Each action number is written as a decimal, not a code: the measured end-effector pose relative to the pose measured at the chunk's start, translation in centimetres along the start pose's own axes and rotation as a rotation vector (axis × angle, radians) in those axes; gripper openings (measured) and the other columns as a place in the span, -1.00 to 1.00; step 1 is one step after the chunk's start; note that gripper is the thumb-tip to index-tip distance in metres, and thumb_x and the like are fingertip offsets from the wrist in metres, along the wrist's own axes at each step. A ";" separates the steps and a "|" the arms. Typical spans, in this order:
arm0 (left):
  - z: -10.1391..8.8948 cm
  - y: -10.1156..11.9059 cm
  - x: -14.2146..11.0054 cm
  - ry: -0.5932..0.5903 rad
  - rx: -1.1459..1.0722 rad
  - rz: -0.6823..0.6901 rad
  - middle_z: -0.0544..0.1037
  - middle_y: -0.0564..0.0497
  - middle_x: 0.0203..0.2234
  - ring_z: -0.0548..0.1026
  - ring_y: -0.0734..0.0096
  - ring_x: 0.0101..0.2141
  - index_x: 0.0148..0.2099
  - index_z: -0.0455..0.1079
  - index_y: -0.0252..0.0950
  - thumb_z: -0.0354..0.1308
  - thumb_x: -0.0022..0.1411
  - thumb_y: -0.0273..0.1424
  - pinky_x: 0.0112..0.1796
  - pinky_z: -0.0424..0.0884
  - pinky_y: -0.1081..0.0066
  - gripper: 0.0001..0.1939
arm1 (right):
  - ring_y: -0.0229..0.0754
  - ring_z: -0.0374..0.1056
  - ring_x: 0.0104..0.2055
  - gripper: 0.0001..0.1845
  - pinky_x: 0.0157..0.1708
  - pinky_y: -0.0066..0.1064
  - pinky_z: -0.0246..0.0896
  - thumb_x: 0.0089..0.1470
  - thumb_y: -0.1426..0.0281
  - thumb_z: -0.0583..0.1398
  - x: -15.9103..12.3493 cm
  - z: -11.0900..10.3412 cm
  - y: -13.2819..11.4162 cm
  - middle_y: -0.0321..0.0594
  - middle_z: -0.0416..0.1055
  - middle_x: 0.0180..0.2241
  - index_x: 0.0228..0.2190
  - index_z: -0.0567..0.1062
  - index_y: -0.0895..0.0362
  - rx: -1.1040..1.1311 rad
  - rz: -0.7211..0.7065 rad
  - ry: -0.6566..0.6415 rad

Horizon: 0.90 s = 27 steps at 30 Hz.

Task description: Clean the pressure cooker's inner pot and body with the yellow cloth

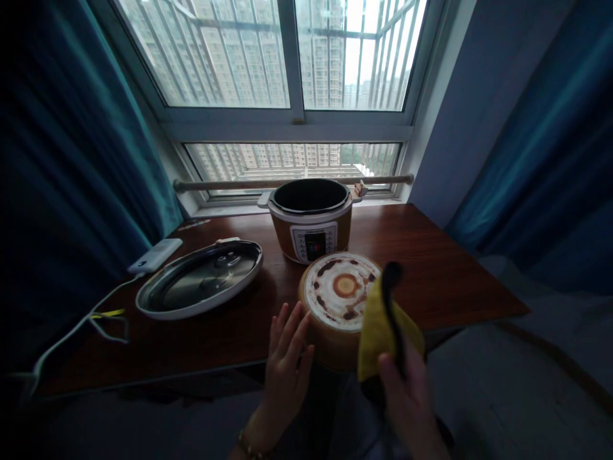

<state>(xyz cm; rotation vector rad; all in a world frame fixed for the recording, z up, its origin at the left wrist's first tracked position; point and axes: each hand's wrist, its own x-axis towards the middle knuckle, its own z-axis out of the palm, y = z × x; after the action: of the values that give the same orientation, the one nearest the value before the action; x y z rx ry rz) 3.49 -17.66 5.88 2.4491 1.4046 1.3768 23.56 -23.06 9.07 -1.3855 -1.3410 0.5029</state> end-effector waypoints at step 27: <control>2.5 -1.7 1.0 -0.089 -0.109 0.122 0.24 -0.07 0.15 -0.09 0.05 0.24 0.22 0.11 -0.24 -0.04 0.22 -0.53 0.11 0.15 -0.02 -0.49 | -0.12 0.11 0.17 -0.61 0.19 -0.18 -0.10 0.14 0.20 0.03 11.6 0.2 7.1 -0.18 0.24 0.11 -0.07 0.43 0.09 -0.009 -0.033 -0.072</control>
<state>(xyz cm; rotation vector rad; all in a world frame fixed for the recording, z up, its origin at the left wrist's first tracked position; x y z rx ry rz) 4.21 -14.92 4.38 2.5286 1.1483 1.3083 29.59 -11.02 7.03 -1.3616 -1.4239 0.5298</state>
